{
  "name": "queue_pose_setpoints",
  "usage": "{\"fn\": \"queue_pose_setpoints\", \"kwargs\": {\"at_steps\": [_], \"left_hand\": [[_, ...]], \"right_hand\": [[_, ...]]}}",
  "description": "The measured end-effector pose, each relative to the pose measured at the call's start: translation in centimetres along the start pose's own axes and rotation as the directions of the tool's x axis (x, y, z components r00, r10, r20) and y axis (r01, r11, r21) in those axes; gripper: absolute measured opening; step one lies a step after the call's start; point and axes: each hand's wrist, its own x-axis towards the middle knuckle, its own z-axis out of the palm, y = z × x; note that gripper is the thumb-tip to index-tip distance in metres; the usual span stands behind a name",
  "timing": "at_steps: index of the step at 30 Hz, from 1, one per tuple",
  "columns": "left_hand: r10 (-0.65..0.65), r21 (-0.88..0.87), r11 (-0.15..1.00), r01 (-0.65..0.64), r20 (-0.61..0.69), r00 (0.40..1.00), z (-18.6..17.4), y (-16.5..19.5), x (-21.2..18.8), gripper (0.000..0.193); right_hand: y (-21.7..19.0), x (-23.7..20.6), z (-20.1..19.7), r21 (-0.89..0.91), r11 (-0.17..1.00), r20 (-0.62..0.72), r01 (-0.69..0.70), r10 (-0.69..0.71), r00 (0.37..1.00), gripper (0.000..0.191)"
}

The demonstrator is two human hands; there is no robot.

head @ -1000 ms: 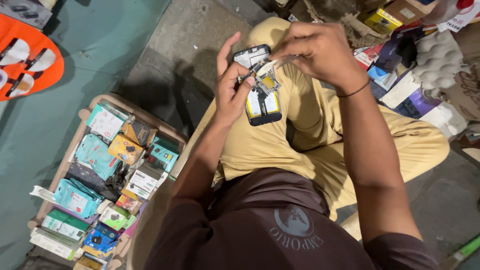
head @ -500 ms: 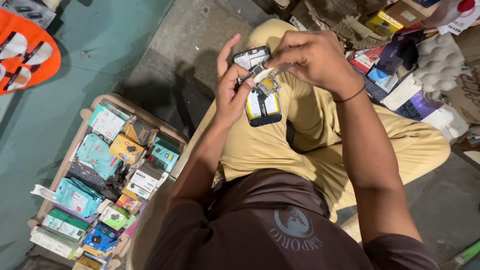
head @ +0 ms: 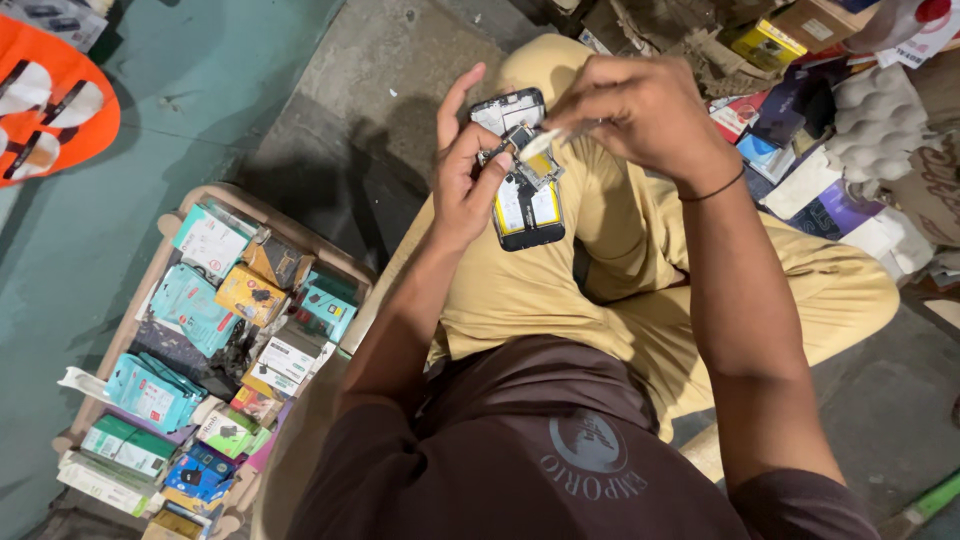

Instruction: The person sits with a disassembled smartphone on their lap and works on its exposed internals. They use a small brush to clean the board and battery area, pick at components with a thin metal tool, and pry at the board assembly by hand and with the tool.

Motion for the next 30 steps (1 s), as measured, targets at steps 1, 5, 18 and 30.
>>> {"fn": "queue_pose_setpoints", "kwargs": {"at_steps": [1,5,18,30], "left_hand": [[0.001,0.012,1.000,-0.001,0.004,1.000,0.0,0.0,0.0,0.008],[0.011,0.013,1.000,-0.011,0.003,1.000,-0.1,0.1,0.1,0.008],[0.017,0.024,1.000,-0.017,-0.001,1.000,-0.1,0.0,0.1,0.008],[0.024,-0.044,0.999,-0.024,0.003,1.000,0.1,0.2,0.3,0.012]], "right_hand": [[0.0,0.0,-0.1,-0.004,1.000,-0.020,-0.018,0.018,1.000,0.035],[0.0,0.1,0.3,-0.033,0.999,-0.012,0.005,-0.005,1.000,0.038],[2.8,-4.7,2.6,0.507,0.810,-0.320,-0.293,0.493,0.809,0.022],[0.8,-5.5,3.5,0.628,0.749,-0.312,-0.212,0.492,0.813,0.018]]}}
